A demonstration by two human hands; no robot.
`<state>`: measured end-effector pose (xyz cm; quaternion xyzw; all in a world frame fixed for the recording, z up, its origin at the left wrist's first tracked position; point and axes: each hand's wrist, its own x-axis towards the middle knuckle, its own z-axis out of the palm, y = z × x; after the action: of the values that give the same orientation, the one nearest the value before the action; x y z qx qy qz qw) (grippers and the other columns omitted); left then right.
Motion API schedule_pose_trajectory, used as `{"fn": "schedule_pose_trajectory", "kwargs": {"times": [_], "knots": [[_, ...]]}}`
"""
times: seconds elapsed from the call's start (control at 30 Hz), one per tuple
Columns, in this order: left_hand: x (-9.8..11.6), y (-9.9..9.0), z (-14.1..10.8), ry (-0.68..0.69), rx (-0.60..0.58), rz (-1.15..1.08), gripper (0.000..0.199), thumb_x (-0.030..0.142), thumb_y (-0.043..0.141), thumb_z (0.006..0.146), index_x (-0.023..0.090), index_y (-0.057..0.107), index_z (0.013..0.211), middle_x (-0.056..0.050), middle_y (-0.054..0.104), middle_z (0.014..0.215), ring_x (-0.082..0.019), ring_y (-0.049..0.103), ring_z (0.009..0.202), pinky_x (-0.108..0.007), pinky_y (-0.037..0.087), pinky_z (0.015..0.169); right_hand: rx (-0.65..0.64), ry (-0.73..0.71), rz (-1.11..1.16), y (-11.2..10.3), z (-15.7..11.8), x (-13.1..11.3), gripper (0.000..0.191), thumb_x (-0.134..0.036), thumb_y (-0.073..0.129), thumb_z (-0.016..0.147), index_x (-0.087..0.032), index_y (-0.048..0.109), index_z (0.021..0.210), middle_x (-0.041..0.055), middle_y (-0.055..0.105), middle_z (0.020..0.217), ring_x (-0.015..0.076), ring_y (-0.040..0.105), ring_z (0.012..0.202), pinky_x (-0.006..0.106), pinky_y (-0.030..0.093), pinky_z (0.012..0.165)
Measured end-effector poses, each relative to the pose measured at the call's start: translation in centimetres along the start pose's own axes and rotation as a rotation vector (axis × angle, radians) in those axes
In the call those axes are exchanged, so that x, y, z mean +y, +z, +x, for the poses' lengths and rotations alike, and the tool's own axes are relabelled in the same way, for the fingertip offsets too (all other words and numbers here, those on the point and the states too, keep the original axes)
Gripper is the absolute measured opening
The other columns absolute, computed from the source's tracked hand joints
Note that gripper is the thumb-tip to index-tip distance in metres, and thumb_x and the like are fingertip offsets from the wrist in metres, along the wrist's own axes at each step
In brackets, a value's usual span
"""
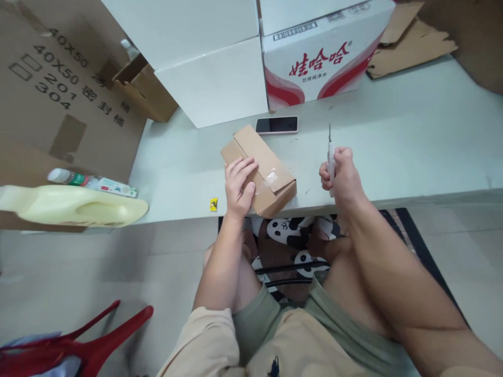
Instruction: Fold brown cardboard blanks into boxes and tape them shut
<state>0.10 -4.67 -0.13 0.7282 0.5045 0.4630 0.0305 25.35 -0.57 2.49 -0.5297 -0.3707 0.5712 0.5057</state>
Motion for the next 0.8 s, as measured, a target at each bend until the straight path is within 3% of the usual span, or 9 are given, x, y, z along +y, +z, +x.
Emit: {"fn": "schedule_pose_trajectory", "kwargs": {"times": [0.07,0.13,0.2,0.3,0.37,0.47,0.53,0.63,0.8], "knots": [[0.1,0.1,-0.1,0.021,0.007,-0.013,0.051,0.061,0.037,0.096,0.027,0.068,0.119,-0.008,0.067,0.132,-0.028,0.050,0.136,-0.051,0.027,0.121,-0.007,-0.018,-0.033,-0.2,-0.3,-0.2,0.022,-0.027,0.055,0.082,-0.028,0.034,0.090,-0.0099,0.047,0.058,0.0070,0.031,0.036,0.018,0.021,0.033],[0.4,0.5,-0.2,0.039,0.001,-0.010,0.052,0.063,0.034,0.096,0.027,0.066,0.116,-0.008,0.064,0.135,-0.029,0.049,0.136,-0.052,0.025,0.122,-0.036,-0.152,-0.069,-0.5,-0.8,-0.3,0.027,-0.020,0.056,0.075,-0.028,0.040,0.094,-0.0076,0.055,0.070,0.0063,0.042,0.041,0.019,0.030,0.037],[0.9,1.0,-0.1,0.062,0.008,-0.017,0.051,0.063,0.036,0.095,0.027,0.063,0.118,-0.010,0.058,0.139,-0.029,0.049,0.135,-0.052,0.027,0.121,-0.111,-0.263,-0.034,-0.9,-1.3,-0.6,0.028,-0.022,0.055,0.074,-0.028,0.049,0.101,-0.0037,0.062,0.083,0.0084,0.058,0.054,0.022,0.045,0.048],[1.9,2.0,0.0,0.099,0.037,-0.018,0.049,0.061,0.043,0.093,0.026,0.061,0.121,-0.011,0.056,0.138,-0.029,0.049,0.133,-0.052,0.031,0.118,-0.185,-0.277,0.099,-1.7,-1.7,-0.9,0.032,-0.030,0.054,0.076,-0.026,0.055,0.107,0.0006,0.067,0.087,0.0142,0.068,0.073,0.030,0.055,0.065],[2.8,2.7,0.0,0.093,0.047,0.018,0.046,0.059,0.044,0.092,0.025,0.063,0.117,-0.011,0.059,0.132,-0.030,0.048,0.132,-0.053,0.032,0.118,-0.152,-0.302,0.146,-2.1,-1.9,-1.1,0.032,-0.031,0.060,0.074,-0.026,0.057,0.105,-0.0004,0.066,0.079,0.0145,0.067,0.070,0.030,0.055,0.065],[4.5,3.7,-0.1,-0.010,0.060,0.090,0.043,0.054,0.045,0.093,0.023,0.065,0.114,-0.011,0.063,0.127,-0.031,0.047,0.132,-0.053,0.033,0.117,-0.087,-0.398,0.119,-2.3,-2.5,-0.9,0.016,-0.034,0.065,0.080,-0.026,0.061,0.093,-0.0033,0.058,0.062,0.0114,0.057,0.055,0.025,0.045,0.052],[5.4,4.2,-0.3,-0.068,0.068,0.131,0.042,0.051,0.046,0.093,0.022,0.065,0.117,-0.012,0.063,0.129,-0.031,0.046,0.132,-0.052,0.035,0.117,-0.140,-0.449,0.060,-2.2,-3.3,-0.7,0.017,-0.041,0.060,0.088,-0.025,0.064,0.088,-0.0033,0.056,0.057,0.0102,0.051,0.049,0.024,0.039,0.046],[6.1,4.8,-0.3,-0.070,0.084,0.141,0.044,0.052,0.044,0.096,0.021,0.065,0.119,-0.012,0.063,0.130,-0.031,0.046,0.132,-0.052,0.035,0.117,-0.256,-0.476,-0.115,-1.6,-4.3,-0.5,0.024,-0.042,0.057,0.091,-0.022,0.070,0.088,-0.0018,0.060,0.060,0.0098,0.053,0.051,0.024,0.042,0.049],[6.0,4.8,0.0,-0.108,0.093,0.106,0.039,0.051,0.046,0.097,0.022,0.067,0.114,-0.011,0.065,0.127,-0.028,0.048,0.130,-0.050,0.037,0.116,-0.284,-0.491,-0.409,-0.9,-4.7,-1.1,0.026,-0.034,0.054,0.086,-0.018,0.074,0.090,0.0000,0.065,0.063,0.0107,0.056,0.052,0.025,0.046,0.054]]}}
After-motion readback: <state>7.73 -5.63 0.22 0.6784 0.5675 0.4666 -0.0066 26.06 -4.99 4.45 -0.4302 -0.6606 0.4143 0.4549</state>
